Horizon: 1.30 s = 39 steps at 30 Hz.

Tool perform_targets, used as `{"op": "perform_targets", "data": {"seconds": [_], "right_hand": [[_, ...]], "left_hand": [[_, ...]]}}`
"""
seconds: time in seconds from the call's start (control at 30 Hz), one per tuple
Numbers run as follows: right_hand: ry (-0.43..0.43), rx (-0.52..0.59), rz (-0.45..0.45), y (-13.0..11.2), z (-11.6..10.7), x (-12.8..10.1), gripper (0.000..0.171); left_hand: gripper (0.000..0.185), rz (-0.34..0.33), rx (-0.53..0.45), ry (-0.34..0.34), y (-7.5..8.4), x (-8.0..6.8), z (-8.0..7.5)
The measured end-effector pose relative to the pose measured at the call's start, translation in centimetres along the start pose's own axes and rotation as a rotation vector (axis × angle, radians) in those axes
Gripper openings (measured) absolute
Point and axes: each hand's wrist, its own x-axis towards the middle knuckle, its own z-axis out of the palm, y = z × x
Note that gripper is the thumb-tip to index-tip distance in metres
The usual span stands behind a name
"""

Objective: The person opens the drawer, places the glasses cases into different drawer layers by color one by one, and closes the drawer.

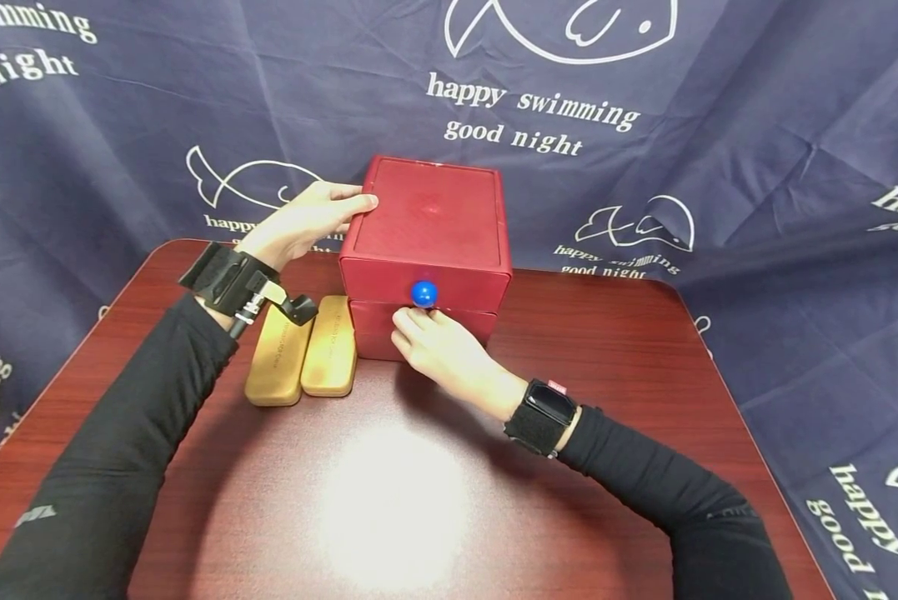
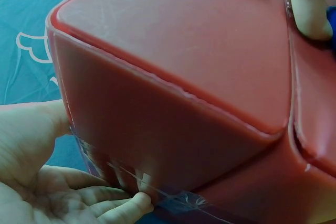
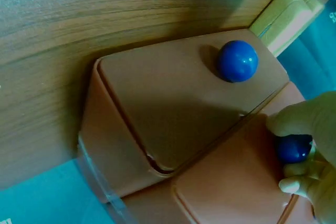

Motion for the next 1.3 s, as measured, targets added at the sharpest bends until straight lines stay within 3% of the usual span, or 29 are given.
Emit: {"op": "perform_targets", "data": {"seconds": [0.23, 0.43, 0.93, 1.3], "right_hand": [[0.020, 0.092, -0.016, 0.7, 0.4, -0.8, 0.045], [0.012, 0.139, -0.016, 1.0, 0.5, -1.0, 0.056], [-0.009, 0.124, 0.095, 0.0, -0.9, -1.0, 0.033], [0.054, 0.173, 0.054, -1.4, -1.8, -1.4, 0.023]], "left_hand": [[0.066, -0.004, -0.001, 0.003, -0.3, 0.3, -0.1], [0.063, 0.008, -0.006, -0.002, -0.2, 0.2, 0.0], [0.062, 0.023, 0.003, -0.009, -0.1, 0.2, 0.1], [0.060, 0.022, 0.003, -0.005, -0.3, 0.1, 0.0]]}}
